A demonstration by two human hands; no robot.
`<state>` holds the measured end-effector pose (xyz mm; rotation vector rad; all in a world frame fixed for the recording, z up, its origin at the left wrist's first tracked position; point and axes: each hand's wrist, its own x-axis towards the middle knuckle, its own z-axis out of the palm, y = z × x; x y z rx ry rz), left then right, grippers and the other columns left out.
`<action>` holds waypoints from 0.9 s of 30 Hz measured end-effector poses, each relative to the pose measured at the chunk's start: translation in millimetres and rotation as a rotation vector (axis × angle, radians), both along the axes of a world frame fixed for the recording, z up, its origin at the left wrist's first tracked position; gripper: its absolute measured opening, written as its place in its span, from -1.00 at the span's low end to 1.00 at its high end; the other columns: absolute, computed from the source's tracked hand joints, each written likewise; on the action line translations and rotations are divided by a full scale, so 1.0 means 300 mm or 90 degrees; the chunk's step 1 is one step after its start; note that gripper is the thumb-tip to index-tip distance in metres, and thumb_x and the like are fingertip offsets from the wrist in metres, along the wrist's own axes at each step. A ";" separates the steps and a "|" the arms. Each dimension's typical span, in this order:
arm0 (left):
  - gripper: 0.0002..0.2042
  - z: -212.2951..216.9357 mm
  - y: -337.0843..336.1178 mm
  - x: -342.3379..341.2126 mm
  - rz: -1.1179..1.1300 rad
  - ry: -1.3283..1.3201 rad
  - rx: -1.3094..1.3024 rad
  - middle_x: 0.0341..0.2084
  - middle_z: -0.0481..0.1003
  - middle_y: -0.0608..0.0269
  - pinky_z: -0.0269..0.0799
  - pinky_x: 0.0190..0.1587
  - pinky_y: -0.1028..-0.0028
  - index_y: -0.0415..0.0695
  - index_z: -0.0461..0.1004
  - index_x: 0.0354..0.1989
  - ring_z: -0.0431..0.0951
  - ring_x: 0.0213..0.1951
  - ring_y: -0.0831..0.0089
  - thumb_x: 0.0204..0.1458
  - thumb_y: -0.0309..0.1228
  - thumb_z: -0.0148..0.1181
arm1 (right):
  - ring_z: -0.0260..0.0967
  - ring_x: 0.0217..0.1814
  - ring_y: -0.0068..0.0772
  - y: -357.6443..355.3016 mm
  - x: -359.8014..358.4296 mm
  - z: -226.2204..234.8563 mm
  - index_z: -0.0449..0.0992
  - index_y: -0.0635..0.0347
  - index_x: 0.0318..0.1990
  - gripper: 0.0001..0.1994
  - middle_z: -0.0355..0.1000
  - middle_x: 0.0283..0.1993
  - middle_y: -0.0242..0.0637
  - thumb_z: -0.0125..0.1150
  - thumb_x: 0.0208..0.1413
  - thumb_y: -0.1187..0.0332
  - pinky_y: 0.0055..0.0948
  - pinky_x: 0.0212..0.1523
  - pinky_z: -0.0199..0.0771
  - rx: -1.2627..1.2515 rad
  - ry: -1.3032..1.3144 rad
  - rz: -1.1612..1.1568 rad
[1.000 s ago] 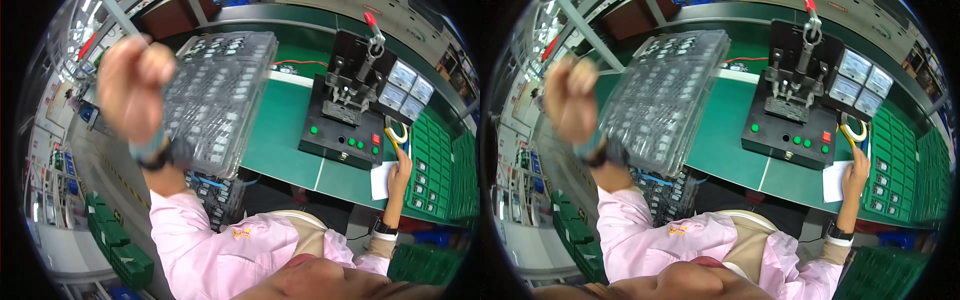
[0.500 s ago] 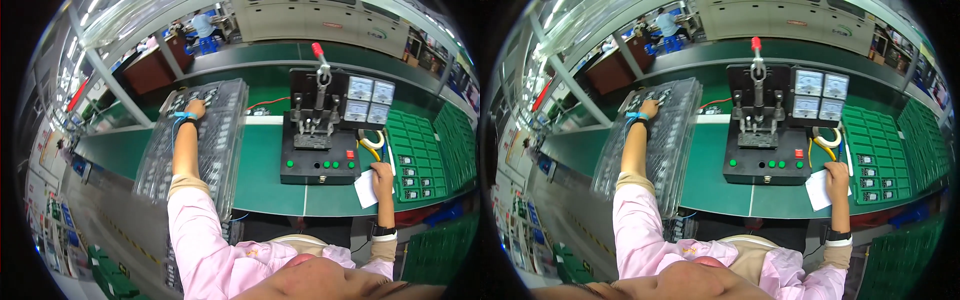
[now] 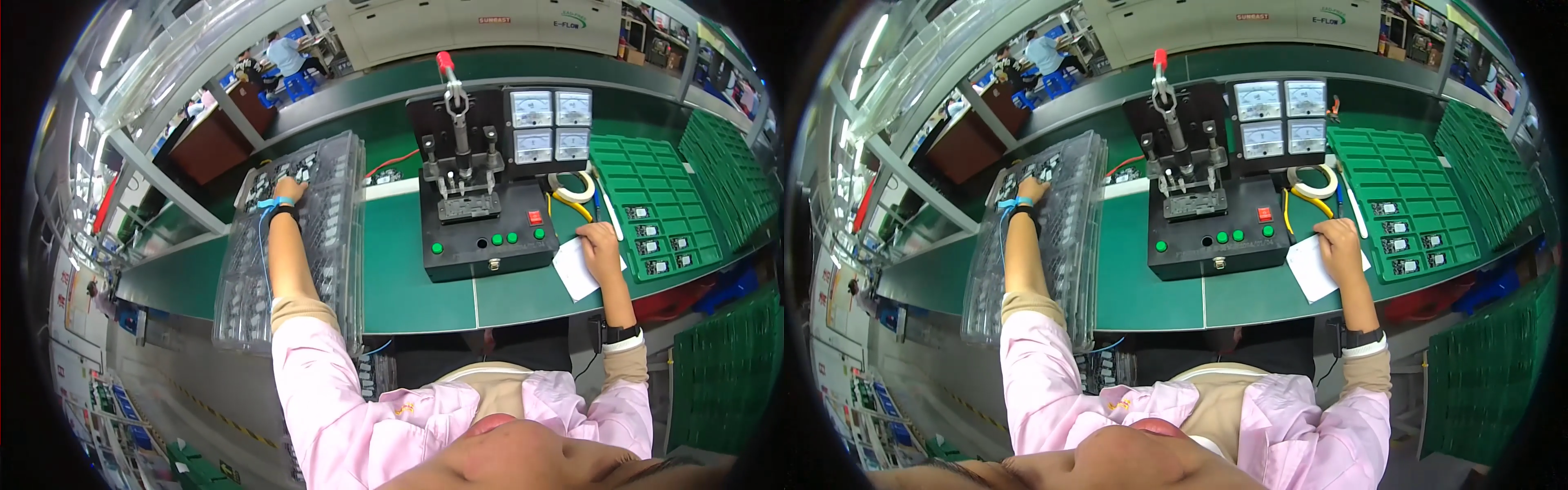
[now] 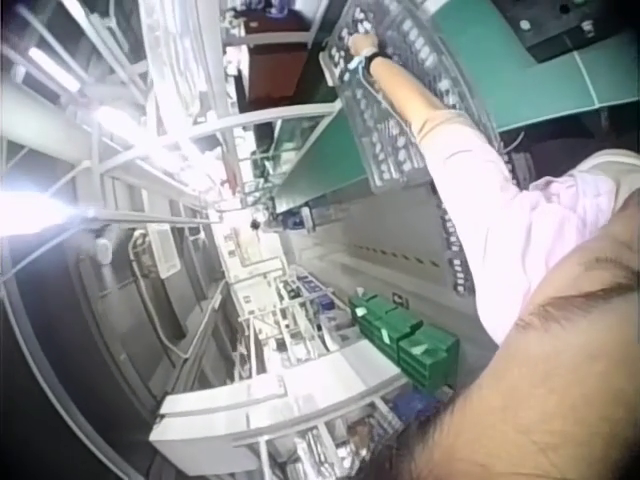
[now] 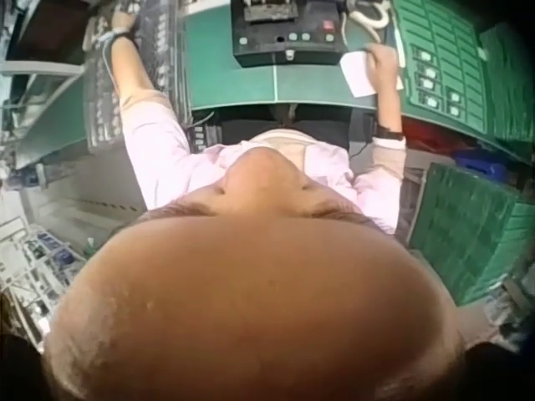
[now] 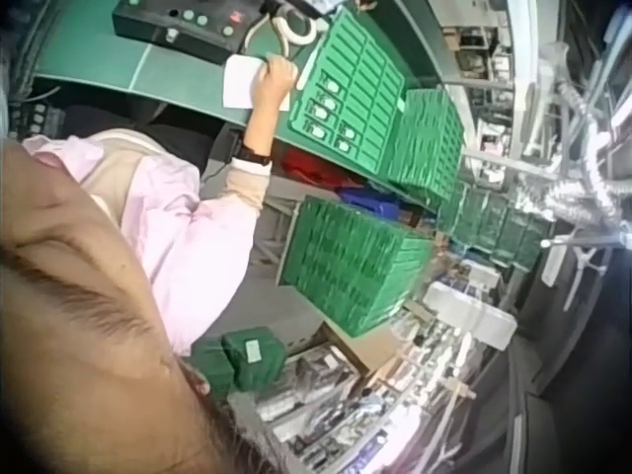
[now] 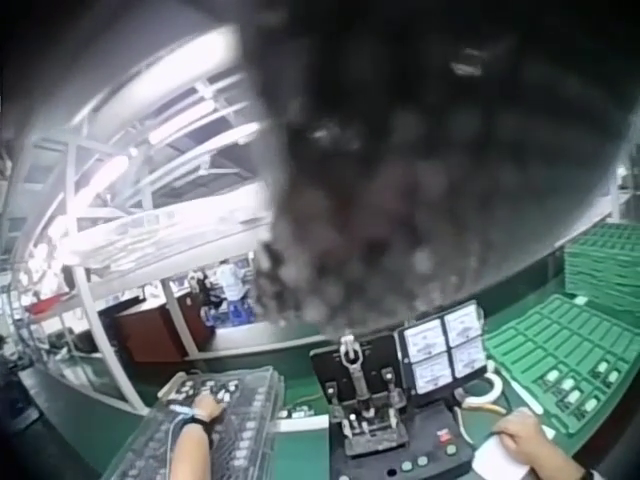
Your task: The person picks up a circuit board from a tray, places it into a testing machine, and pulls down the handle. After pressing buttons, they remove the board, place it into a green tray, and write on a piece of paper.
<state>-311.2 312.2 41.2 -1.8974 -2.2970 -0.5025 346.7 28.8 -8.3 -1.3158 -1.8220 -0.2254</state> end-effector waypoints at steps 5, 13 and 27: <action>-0.62 -0.023 0.046 0.028 0.028 0.112 -0.010 -0.29 0.55 -0.16 0.44 -0.05 0.17 -0.25 0.59 -0.35 0.54 -0.14 -0.01 -0.24 -0.17 0.38 | 0.42 -0.26 -0.12 -0.017 0.011 -0.026 0.51 0.25 -0.44 -0.90 0.50 -0.38 -0.19 0.14 -0.16 0.62 -0.23 -0.11 0.34 -0.001 0.021 -0.006; -0.64 -0.076 0.082 -0.061 -0.036 0.027 0.017 -0.37 0.52 -0.26 0.44 -0.15 0.14 -0.34 0.57 -0.43 0.55 -0.24 -0.09 -0.27 -0.23 0.35 | 0.42 -0.30 -0.15 -0.011 0.006 -0.019 0.51 0.22 -0.47 -0.91 0.49 -0.41 -0.22 0.13 -0.15 0.60 -0.24 -0.15 0.33 0.044 0.030 -0.043; -0.55 0.011 -0.026 0.038 -0.023 0.116 0.111 -0.39 0.52 -0.31 0.44 -0.14 0.08 -0.37 0.55 -0.47 0.54 -0.22 -0.15 -0.21 -0.10 0.29 | 0.43 -0.39 -0.24 -0.031 0.056 -0.010 0.51 0.21 -0.48 -0.91 0.50 -0.46 -0.26 0.07 -0.10 0.57 -0.34 -0.23 0.29 0.164 0.211 -0.196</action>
